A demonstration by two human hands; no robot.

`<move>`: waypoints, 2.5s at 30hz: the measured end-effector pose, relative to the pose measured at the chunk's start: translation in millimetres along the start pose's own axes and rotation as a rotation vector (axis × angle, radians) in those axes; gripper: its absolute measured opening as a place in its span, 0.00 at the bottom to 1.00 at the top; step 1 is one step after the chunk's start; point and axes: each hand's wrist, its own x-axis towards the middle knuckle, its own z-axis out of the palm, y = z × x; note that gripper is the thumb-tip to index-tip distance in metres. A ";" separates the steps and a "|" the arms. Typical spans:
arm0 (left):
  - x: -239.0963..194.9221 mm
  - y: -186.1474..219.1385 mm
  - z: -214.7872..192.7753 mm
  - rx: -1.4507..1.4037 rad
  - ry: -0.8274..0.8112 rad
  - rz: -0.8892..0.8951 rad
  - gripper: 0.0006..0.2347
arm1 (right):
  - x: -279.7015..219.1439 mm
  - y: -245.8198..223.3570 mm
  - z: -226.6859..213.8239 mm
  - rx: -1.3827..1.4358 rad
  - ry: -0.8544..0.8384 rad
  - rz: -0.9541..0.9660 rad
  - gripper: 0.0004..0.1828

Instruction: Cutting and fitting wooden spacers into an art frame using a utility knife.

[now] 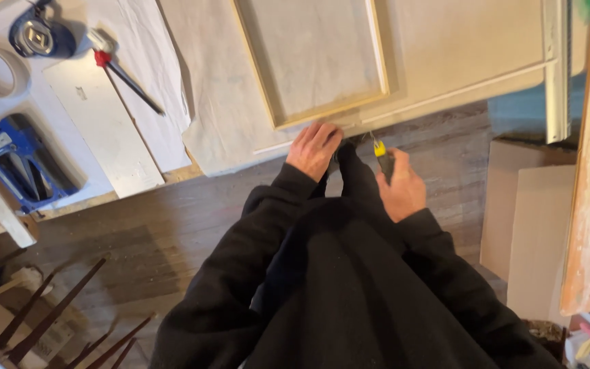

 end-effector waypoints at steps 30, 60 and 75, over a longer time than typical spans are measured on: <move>1.3 30.6 -2.9 0.157 -0.060 -0.235 0.07 | 312.3 85.5 -142.3 -0.392 0.141 -1.550 0.06; 91.9 117.7 -129.9 -0.993 0.577 -1.140 0.11 | 92.1 -156.9 -190.1 0.922 -0.486 -0.378 0.11; -80.3 91.0 -281.5 -0.859 0.834 -1.106 0.06 | -86.0 -335.2 -65.8 0.873 -0.365 -0.662 0.09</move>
